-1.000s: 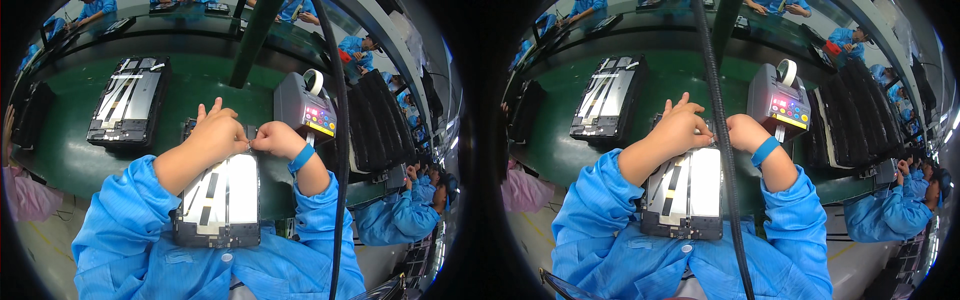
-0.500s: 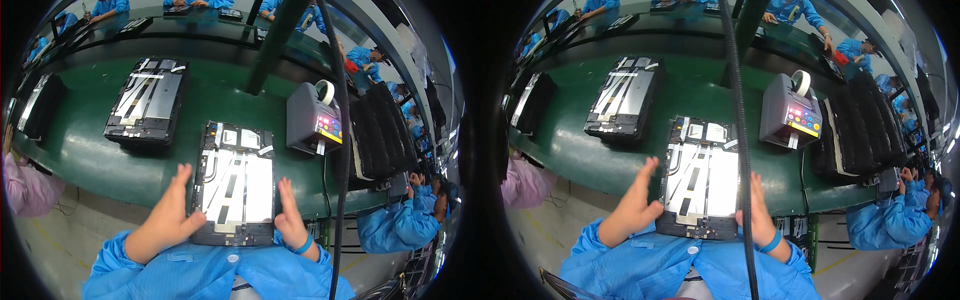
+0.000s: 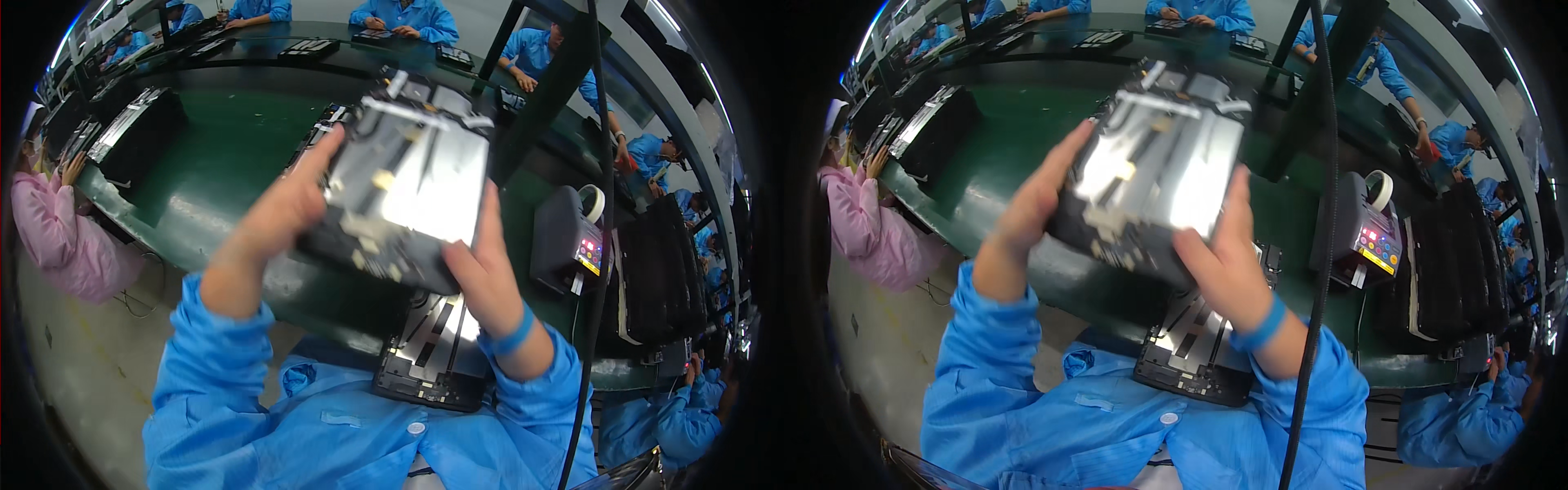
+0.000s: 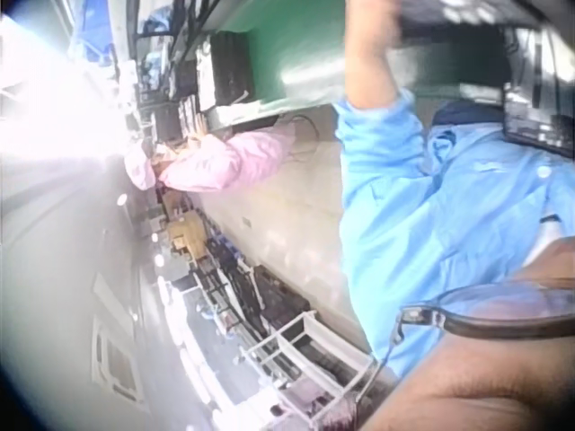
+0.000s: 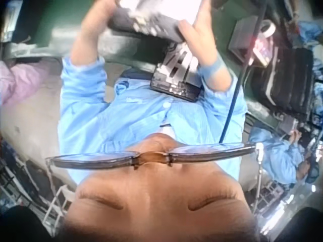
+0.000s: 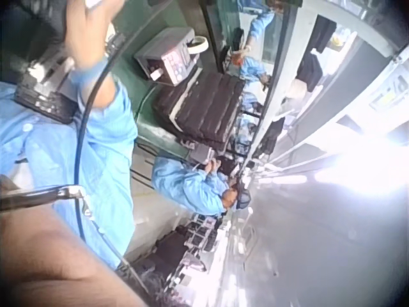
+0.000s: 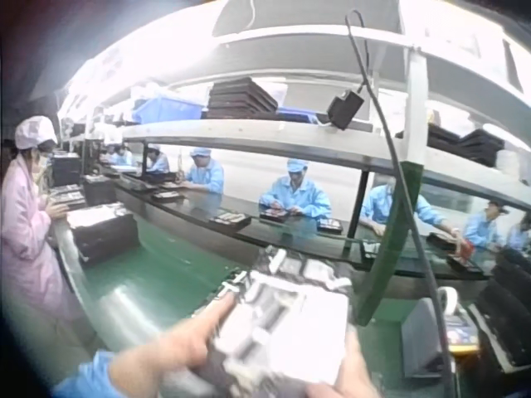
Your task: The person applies white adhesive strips to the internal components of a rectangular electronic device, likely a battery pack. They repeatedly peel backing layers and press the strips onto specific areas of the device's interior. The person handles multiple units sequentially, placing finished items aside and picking up new ones from a stack.
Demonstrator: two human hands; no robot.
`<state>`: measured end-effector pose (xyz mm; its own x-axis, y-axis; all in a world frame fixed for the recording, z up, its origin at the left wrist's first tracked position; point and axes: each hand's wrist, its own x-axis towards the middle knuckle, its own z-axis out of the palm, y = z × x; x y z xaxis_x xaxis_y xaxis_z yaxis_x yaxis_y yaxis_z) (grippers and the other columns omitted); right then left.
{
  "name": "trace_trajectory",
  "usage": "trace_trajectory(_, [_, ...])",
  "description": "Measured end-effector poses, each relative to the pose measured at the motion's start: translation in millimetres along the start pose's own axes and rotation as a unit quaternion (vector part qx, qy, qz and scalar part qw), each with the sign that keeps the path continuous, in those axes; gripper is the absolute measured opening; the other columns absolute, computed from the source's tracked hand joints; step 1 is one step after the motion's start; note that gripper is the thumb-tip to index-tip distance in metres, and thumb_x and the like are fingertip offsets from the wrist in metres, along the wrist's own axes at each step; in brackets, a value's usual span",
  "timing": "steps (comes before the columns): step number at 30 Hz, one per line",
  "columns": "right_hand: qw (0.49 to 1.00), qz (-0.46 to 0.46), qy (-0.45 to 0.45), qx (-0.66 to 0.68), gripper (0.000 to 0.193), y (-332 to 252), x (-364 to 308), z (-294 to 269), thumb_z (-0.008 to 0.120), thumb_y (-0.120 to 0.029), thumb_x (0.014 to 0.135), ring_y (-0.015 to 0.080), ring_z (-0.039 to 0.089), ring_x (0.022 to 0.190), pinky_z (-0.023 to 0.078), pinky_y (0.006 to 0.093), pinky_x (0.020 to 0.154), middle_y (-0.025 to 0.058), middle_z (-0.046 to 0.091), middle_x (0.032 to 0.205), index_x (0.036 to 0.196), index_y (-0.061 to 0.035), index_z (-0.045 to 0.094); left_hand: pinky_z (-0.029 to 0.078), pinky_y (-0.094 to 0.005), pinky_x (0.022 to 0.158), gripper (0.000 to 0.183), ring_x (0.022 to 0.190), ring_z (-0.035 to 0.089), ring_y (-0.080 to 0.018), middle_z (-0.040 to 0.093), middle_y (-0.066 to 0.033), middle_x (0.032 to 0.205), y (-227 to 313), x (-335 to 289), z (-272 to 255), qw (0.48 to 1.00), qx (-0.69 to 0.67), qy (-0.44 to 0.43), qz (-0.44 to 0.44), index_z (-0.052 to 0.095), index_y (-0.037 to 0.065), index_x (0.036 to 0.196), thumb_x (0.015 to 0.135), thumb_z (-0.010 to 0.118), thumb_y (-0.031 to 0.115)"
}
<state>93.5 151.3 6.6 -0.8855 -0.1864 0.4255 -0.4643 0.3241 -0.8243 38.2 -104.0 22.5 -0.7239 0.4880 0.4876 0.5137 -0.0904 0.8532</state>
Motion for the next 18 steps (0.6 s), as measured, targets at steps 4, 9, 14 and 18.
trace_trajectory(4, [0.999,0.041,-0.02,-0.009,0.1,23,64,50,0.056,-0.048,0.089,0.0432,0.005,0.143,0.01,0.0401,0.116,0.0363,0.003,0.15,0.142,0.0159,0.0,0.02,-0.0368,0.114,0.101,0.139,0.028,-0.0268,0.026,-0.02,0.151,-39,9,-61,0.99,-0.116,0.062,-0.057,0.019,-0.006,0.147,0.086,0.04,0.072])
trace_trajectory(9, [0.995,0.065,-0.065,-0.031,0.1,55,79,72,0.054,-0.053,0.09,0.0398,0.005,0.144,0.012,0.0382,0.116,0.0356,0.004,0.15,0.142,0.0158,0.003,0.019,-0.0371,0.115,0.091,0.14,0.027,-0.027,0.026,-0.019,0.152,-83,-5,-80,0.981,-0.135,0.107,-0.093,0.022,-0.005,0.146,0.091,0.036,0.067])
trace_trajectory(14, [0.991,0.077,-0.102,0.041,0.084,37,46,13,0.051,-0.049,0.093,0.0352,0.015,0.144,0.015,0.0376,0.116,0.0289,0.018,0.151,0.145,0.0088,0.018,0.025,-0.038,0.11,0.067,0.132,0.036,-0.0281,0.039,-0.0198,0.139,-62,-10,-57,0.978,0.061,0.197,0.007,0.036,-0.006,0.134,0.096,0.036,0.049])
trace_trajectory(18, [0.987,0.108,0.042,0.107,0.052,-5,-29,-62,0.062,-0.018,0.09,0.0196,0.044,0.126,0.034,0.031,0.104,0.01,0.047,0.139,0.135,0.0,0.045,0.038,-0.0384,0.1,0.043,0.117,0.051,-0.0297,0.057,-0.0203,0.119,-15,-48,-10,0.905,0.325,0.222,0.163,0.056,-0.007,0.114,0.096,0.043,0.029])
